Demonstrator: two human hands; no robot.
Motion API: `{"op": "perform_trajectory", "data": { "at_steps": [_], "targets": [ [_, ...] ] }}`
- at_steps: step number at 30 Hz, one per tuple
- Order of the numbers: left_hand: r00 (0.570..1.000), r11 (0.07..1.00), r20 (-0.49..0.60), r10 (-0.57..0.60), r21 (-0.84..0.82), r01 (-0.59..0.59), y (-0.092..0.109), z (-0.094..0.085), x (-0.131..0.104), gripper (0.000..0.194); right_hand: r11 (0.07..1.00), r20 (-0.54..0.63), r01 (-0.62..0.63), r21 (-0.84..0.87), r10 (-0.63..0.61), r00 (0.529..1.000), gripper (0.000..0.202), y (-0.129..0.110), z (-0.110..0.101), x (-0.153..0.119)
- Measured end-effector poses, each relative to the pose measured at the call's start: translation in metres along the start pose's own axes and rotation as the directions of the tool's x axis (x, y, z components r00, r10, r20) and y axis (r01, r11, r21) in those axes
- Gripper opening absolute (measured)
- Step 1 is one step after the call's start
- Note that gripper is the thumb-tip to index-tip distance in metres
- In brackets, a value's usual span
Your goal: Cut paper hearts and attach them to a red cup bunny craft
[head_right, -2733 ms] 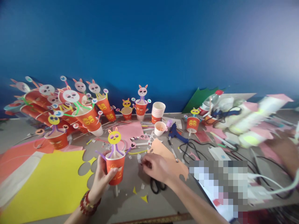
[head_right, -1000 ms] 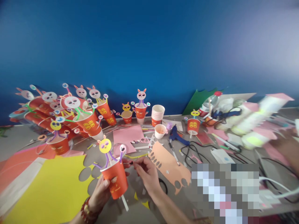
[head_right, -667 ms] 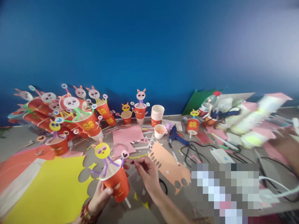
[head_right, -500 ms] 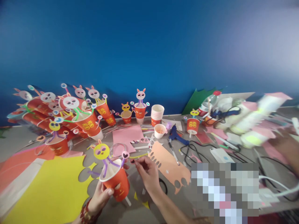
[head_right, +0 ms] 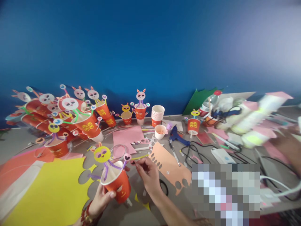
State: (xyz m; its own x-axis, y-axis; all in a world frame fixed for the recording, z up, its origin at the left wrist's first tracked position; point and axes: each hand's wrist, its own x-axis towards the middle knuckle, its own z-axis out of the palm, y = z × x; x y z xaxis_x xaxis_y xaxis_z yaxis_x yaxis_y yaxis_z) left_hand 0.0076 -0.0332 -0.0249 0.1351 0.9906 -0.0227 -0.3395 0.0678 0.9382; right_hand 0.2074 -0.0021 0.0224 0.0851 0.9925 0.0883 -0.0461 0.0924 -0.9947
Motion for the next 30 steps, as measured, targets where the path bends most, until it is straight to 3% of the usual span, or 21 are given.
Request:
{"op": "perform_trajectory", "data": {
  "at_steps": [15,22,30],
  "targets": [
    [1.000,0.999,-0.014,-0.026,-0.032,0.025,0.002,0.004,-0.001,0.088,1.000,-0.008,0.004,0.002,-0.004,1.000,0.026,0.001,0.000,0.000],
    [0.994,0.982,0.083,-0.068,-0.170,0.082,0.008,0.007,0.002,0.078,0.996,-0.012,-0.061,0.059,0.062,0.998,0.029,0.002,0.002,0.000],
    [0.975,0.938,0.208,-0.074,-0.318,0.139,0.027,0.017,0.009,0.068,0.999,-0.011,-0.027,0.039,0.027,1.000,0.027,0.003,0.002,-0.001]
  ]
}}
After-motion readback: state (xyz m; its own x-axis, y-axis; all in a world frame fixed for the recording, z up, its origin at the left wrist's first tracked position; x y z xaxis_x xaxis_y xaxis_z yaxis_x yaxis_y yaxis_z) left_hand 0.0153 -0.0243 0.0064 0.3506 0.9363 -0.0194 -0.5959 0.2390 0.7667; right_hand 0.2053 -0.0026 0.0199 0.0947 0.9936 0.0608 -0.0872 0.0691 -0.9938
